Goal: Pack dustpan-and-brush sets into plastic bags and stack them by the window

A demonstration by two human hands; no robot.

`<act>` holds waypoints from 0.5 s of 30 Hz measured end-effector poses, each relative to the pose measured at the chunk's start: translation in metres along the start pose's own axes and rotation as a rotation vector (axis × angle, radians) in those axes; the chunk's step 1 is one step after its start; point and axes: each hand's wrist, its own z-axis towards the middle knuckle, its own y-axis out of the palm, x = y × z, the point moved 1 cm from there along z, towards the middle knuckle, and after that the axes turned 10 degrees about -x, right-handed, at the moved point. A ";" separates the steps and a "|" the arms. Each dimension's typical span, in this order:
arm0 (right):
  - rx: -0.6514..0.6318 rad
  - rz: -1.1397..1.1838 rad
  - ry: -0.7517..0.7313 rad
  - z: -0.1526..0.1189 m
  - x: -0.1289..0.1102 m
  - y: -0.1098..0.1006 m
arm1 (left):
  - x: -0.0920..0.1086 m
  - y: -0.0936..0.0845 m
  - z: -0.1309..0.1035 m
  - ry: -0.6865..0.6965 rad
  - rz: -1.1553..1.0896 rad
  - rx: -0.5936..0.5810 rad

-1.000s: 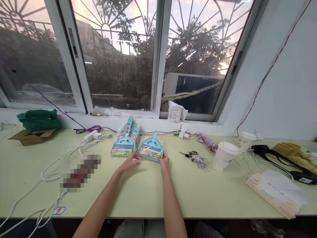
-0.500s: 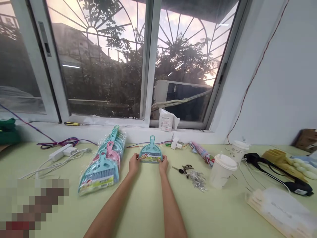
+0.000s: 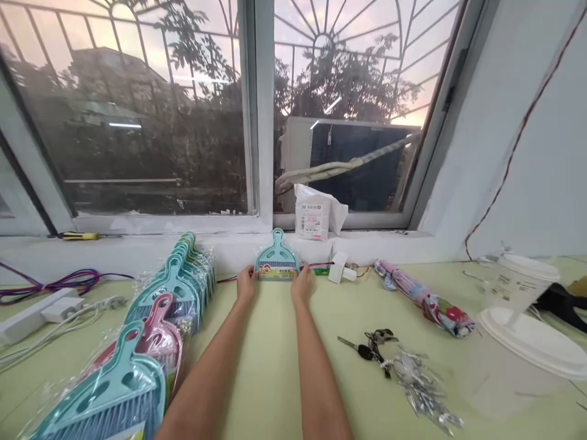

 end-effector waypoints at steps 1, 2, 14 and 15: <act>0.002 0.025 0.011 -0.001 -0.001 -0.002 | 0.002 0.000 -0.003 0.001 -0.007 -0.010; -0.001 0.053 0.013 -0.004 -0.002 -0.003 | 0.005 0.000 -0.007 -0.003 -0.009 -0.012; 0.153 0.201 -0.024 -0.096 -0.009 -0.041 | 0.058 -0.037 -0.169 0.075 0.074 0.034; 0.150 0.189 -0.038 -0.114 -0.013 -0.048 | 0.067 -0.042 -0.192 0.090 0.089 0.019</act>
